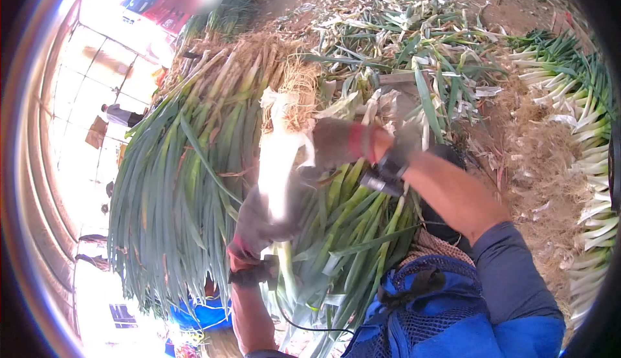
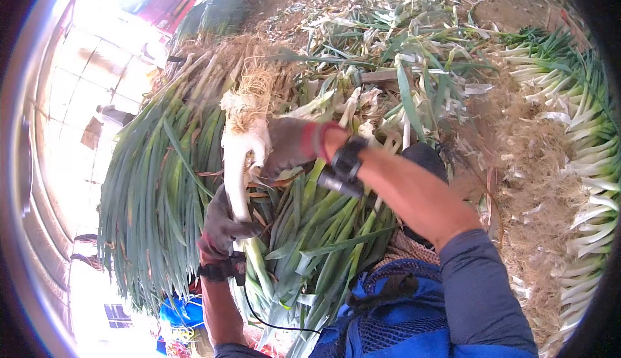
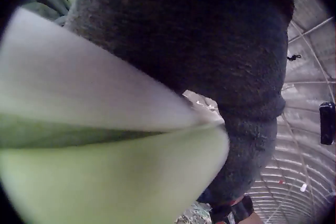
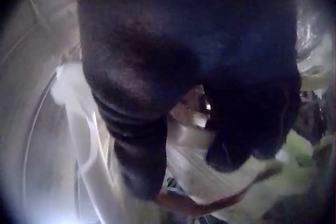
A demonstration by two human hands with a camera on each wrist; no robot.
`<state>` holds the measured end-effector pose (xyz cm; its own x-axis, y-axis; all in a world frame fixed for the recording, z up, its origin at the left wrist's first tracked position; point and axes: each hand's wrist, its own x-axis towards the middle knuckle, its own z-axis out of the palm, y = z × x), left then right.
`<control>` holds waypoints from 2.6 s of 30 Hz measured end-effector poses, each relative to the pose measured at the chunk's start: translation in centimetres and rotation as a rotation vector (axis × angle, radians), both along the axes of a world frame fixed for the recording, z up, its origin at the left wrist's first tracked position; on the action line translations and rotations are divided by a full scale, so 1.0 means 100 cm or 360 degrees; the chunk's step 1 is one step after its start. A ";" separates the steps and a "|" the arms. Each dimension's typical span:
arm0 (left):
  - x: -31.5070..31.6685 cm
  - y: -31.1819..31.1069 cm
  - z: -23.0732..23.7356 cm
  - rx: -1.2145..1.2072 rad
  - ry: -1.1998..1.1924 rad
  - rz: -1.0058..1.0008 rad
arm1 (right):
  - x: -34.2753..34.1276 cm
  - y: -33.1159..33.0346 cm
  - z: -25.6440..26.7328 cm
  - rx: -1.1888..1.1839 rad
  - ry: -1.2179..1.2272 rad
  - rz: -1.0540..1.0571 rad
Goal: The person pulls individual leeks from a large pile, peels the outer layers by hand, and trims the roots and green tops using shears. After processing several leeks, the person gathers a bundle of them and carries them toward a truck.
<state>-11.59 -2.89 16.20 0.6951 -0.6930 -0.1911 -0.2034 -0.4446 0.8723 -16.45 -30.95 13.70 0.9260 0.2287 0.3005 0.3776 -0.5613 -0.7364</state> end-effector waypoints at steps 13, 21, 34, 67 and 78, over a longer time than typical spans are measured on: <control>-0.012 0.017 -0.003 0.0157 -0.0183 -0.0171 | -0.014 -0.270 -0.047 -0.0519 0.0038 -0.1913; 0.011 0.057 0.000 -0.0066 0.0232 0.0268 | -0.125 -0.206 -0.032 0.0205 0.0136 -0.0553; -0.003 0.058 -0.002 -0.0165 0.0196 0.0239 | -0.025 -0.122 0.072 -0.0446 -0.0279 -0.1176; -0.050 0.043 -0.087 0.0496 -0.0543 -0.0045 | -0.027 -0.015 0.005 0.0291 0.0411 0.0070; -0.047 0.027 -0.094 0.0697 -0.0433 -0.0106 | -0.064 0.047 0.042 -0.1251 -0.0072 -0.0125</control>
<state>-16.24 -0.16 6.84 0.7173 -0.6329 -0.2916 -0.4374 -0.7346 0.5187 -22.80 -26.27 17.95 0.9390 0.3240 0.1155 0.3353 -0.9370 -0.0976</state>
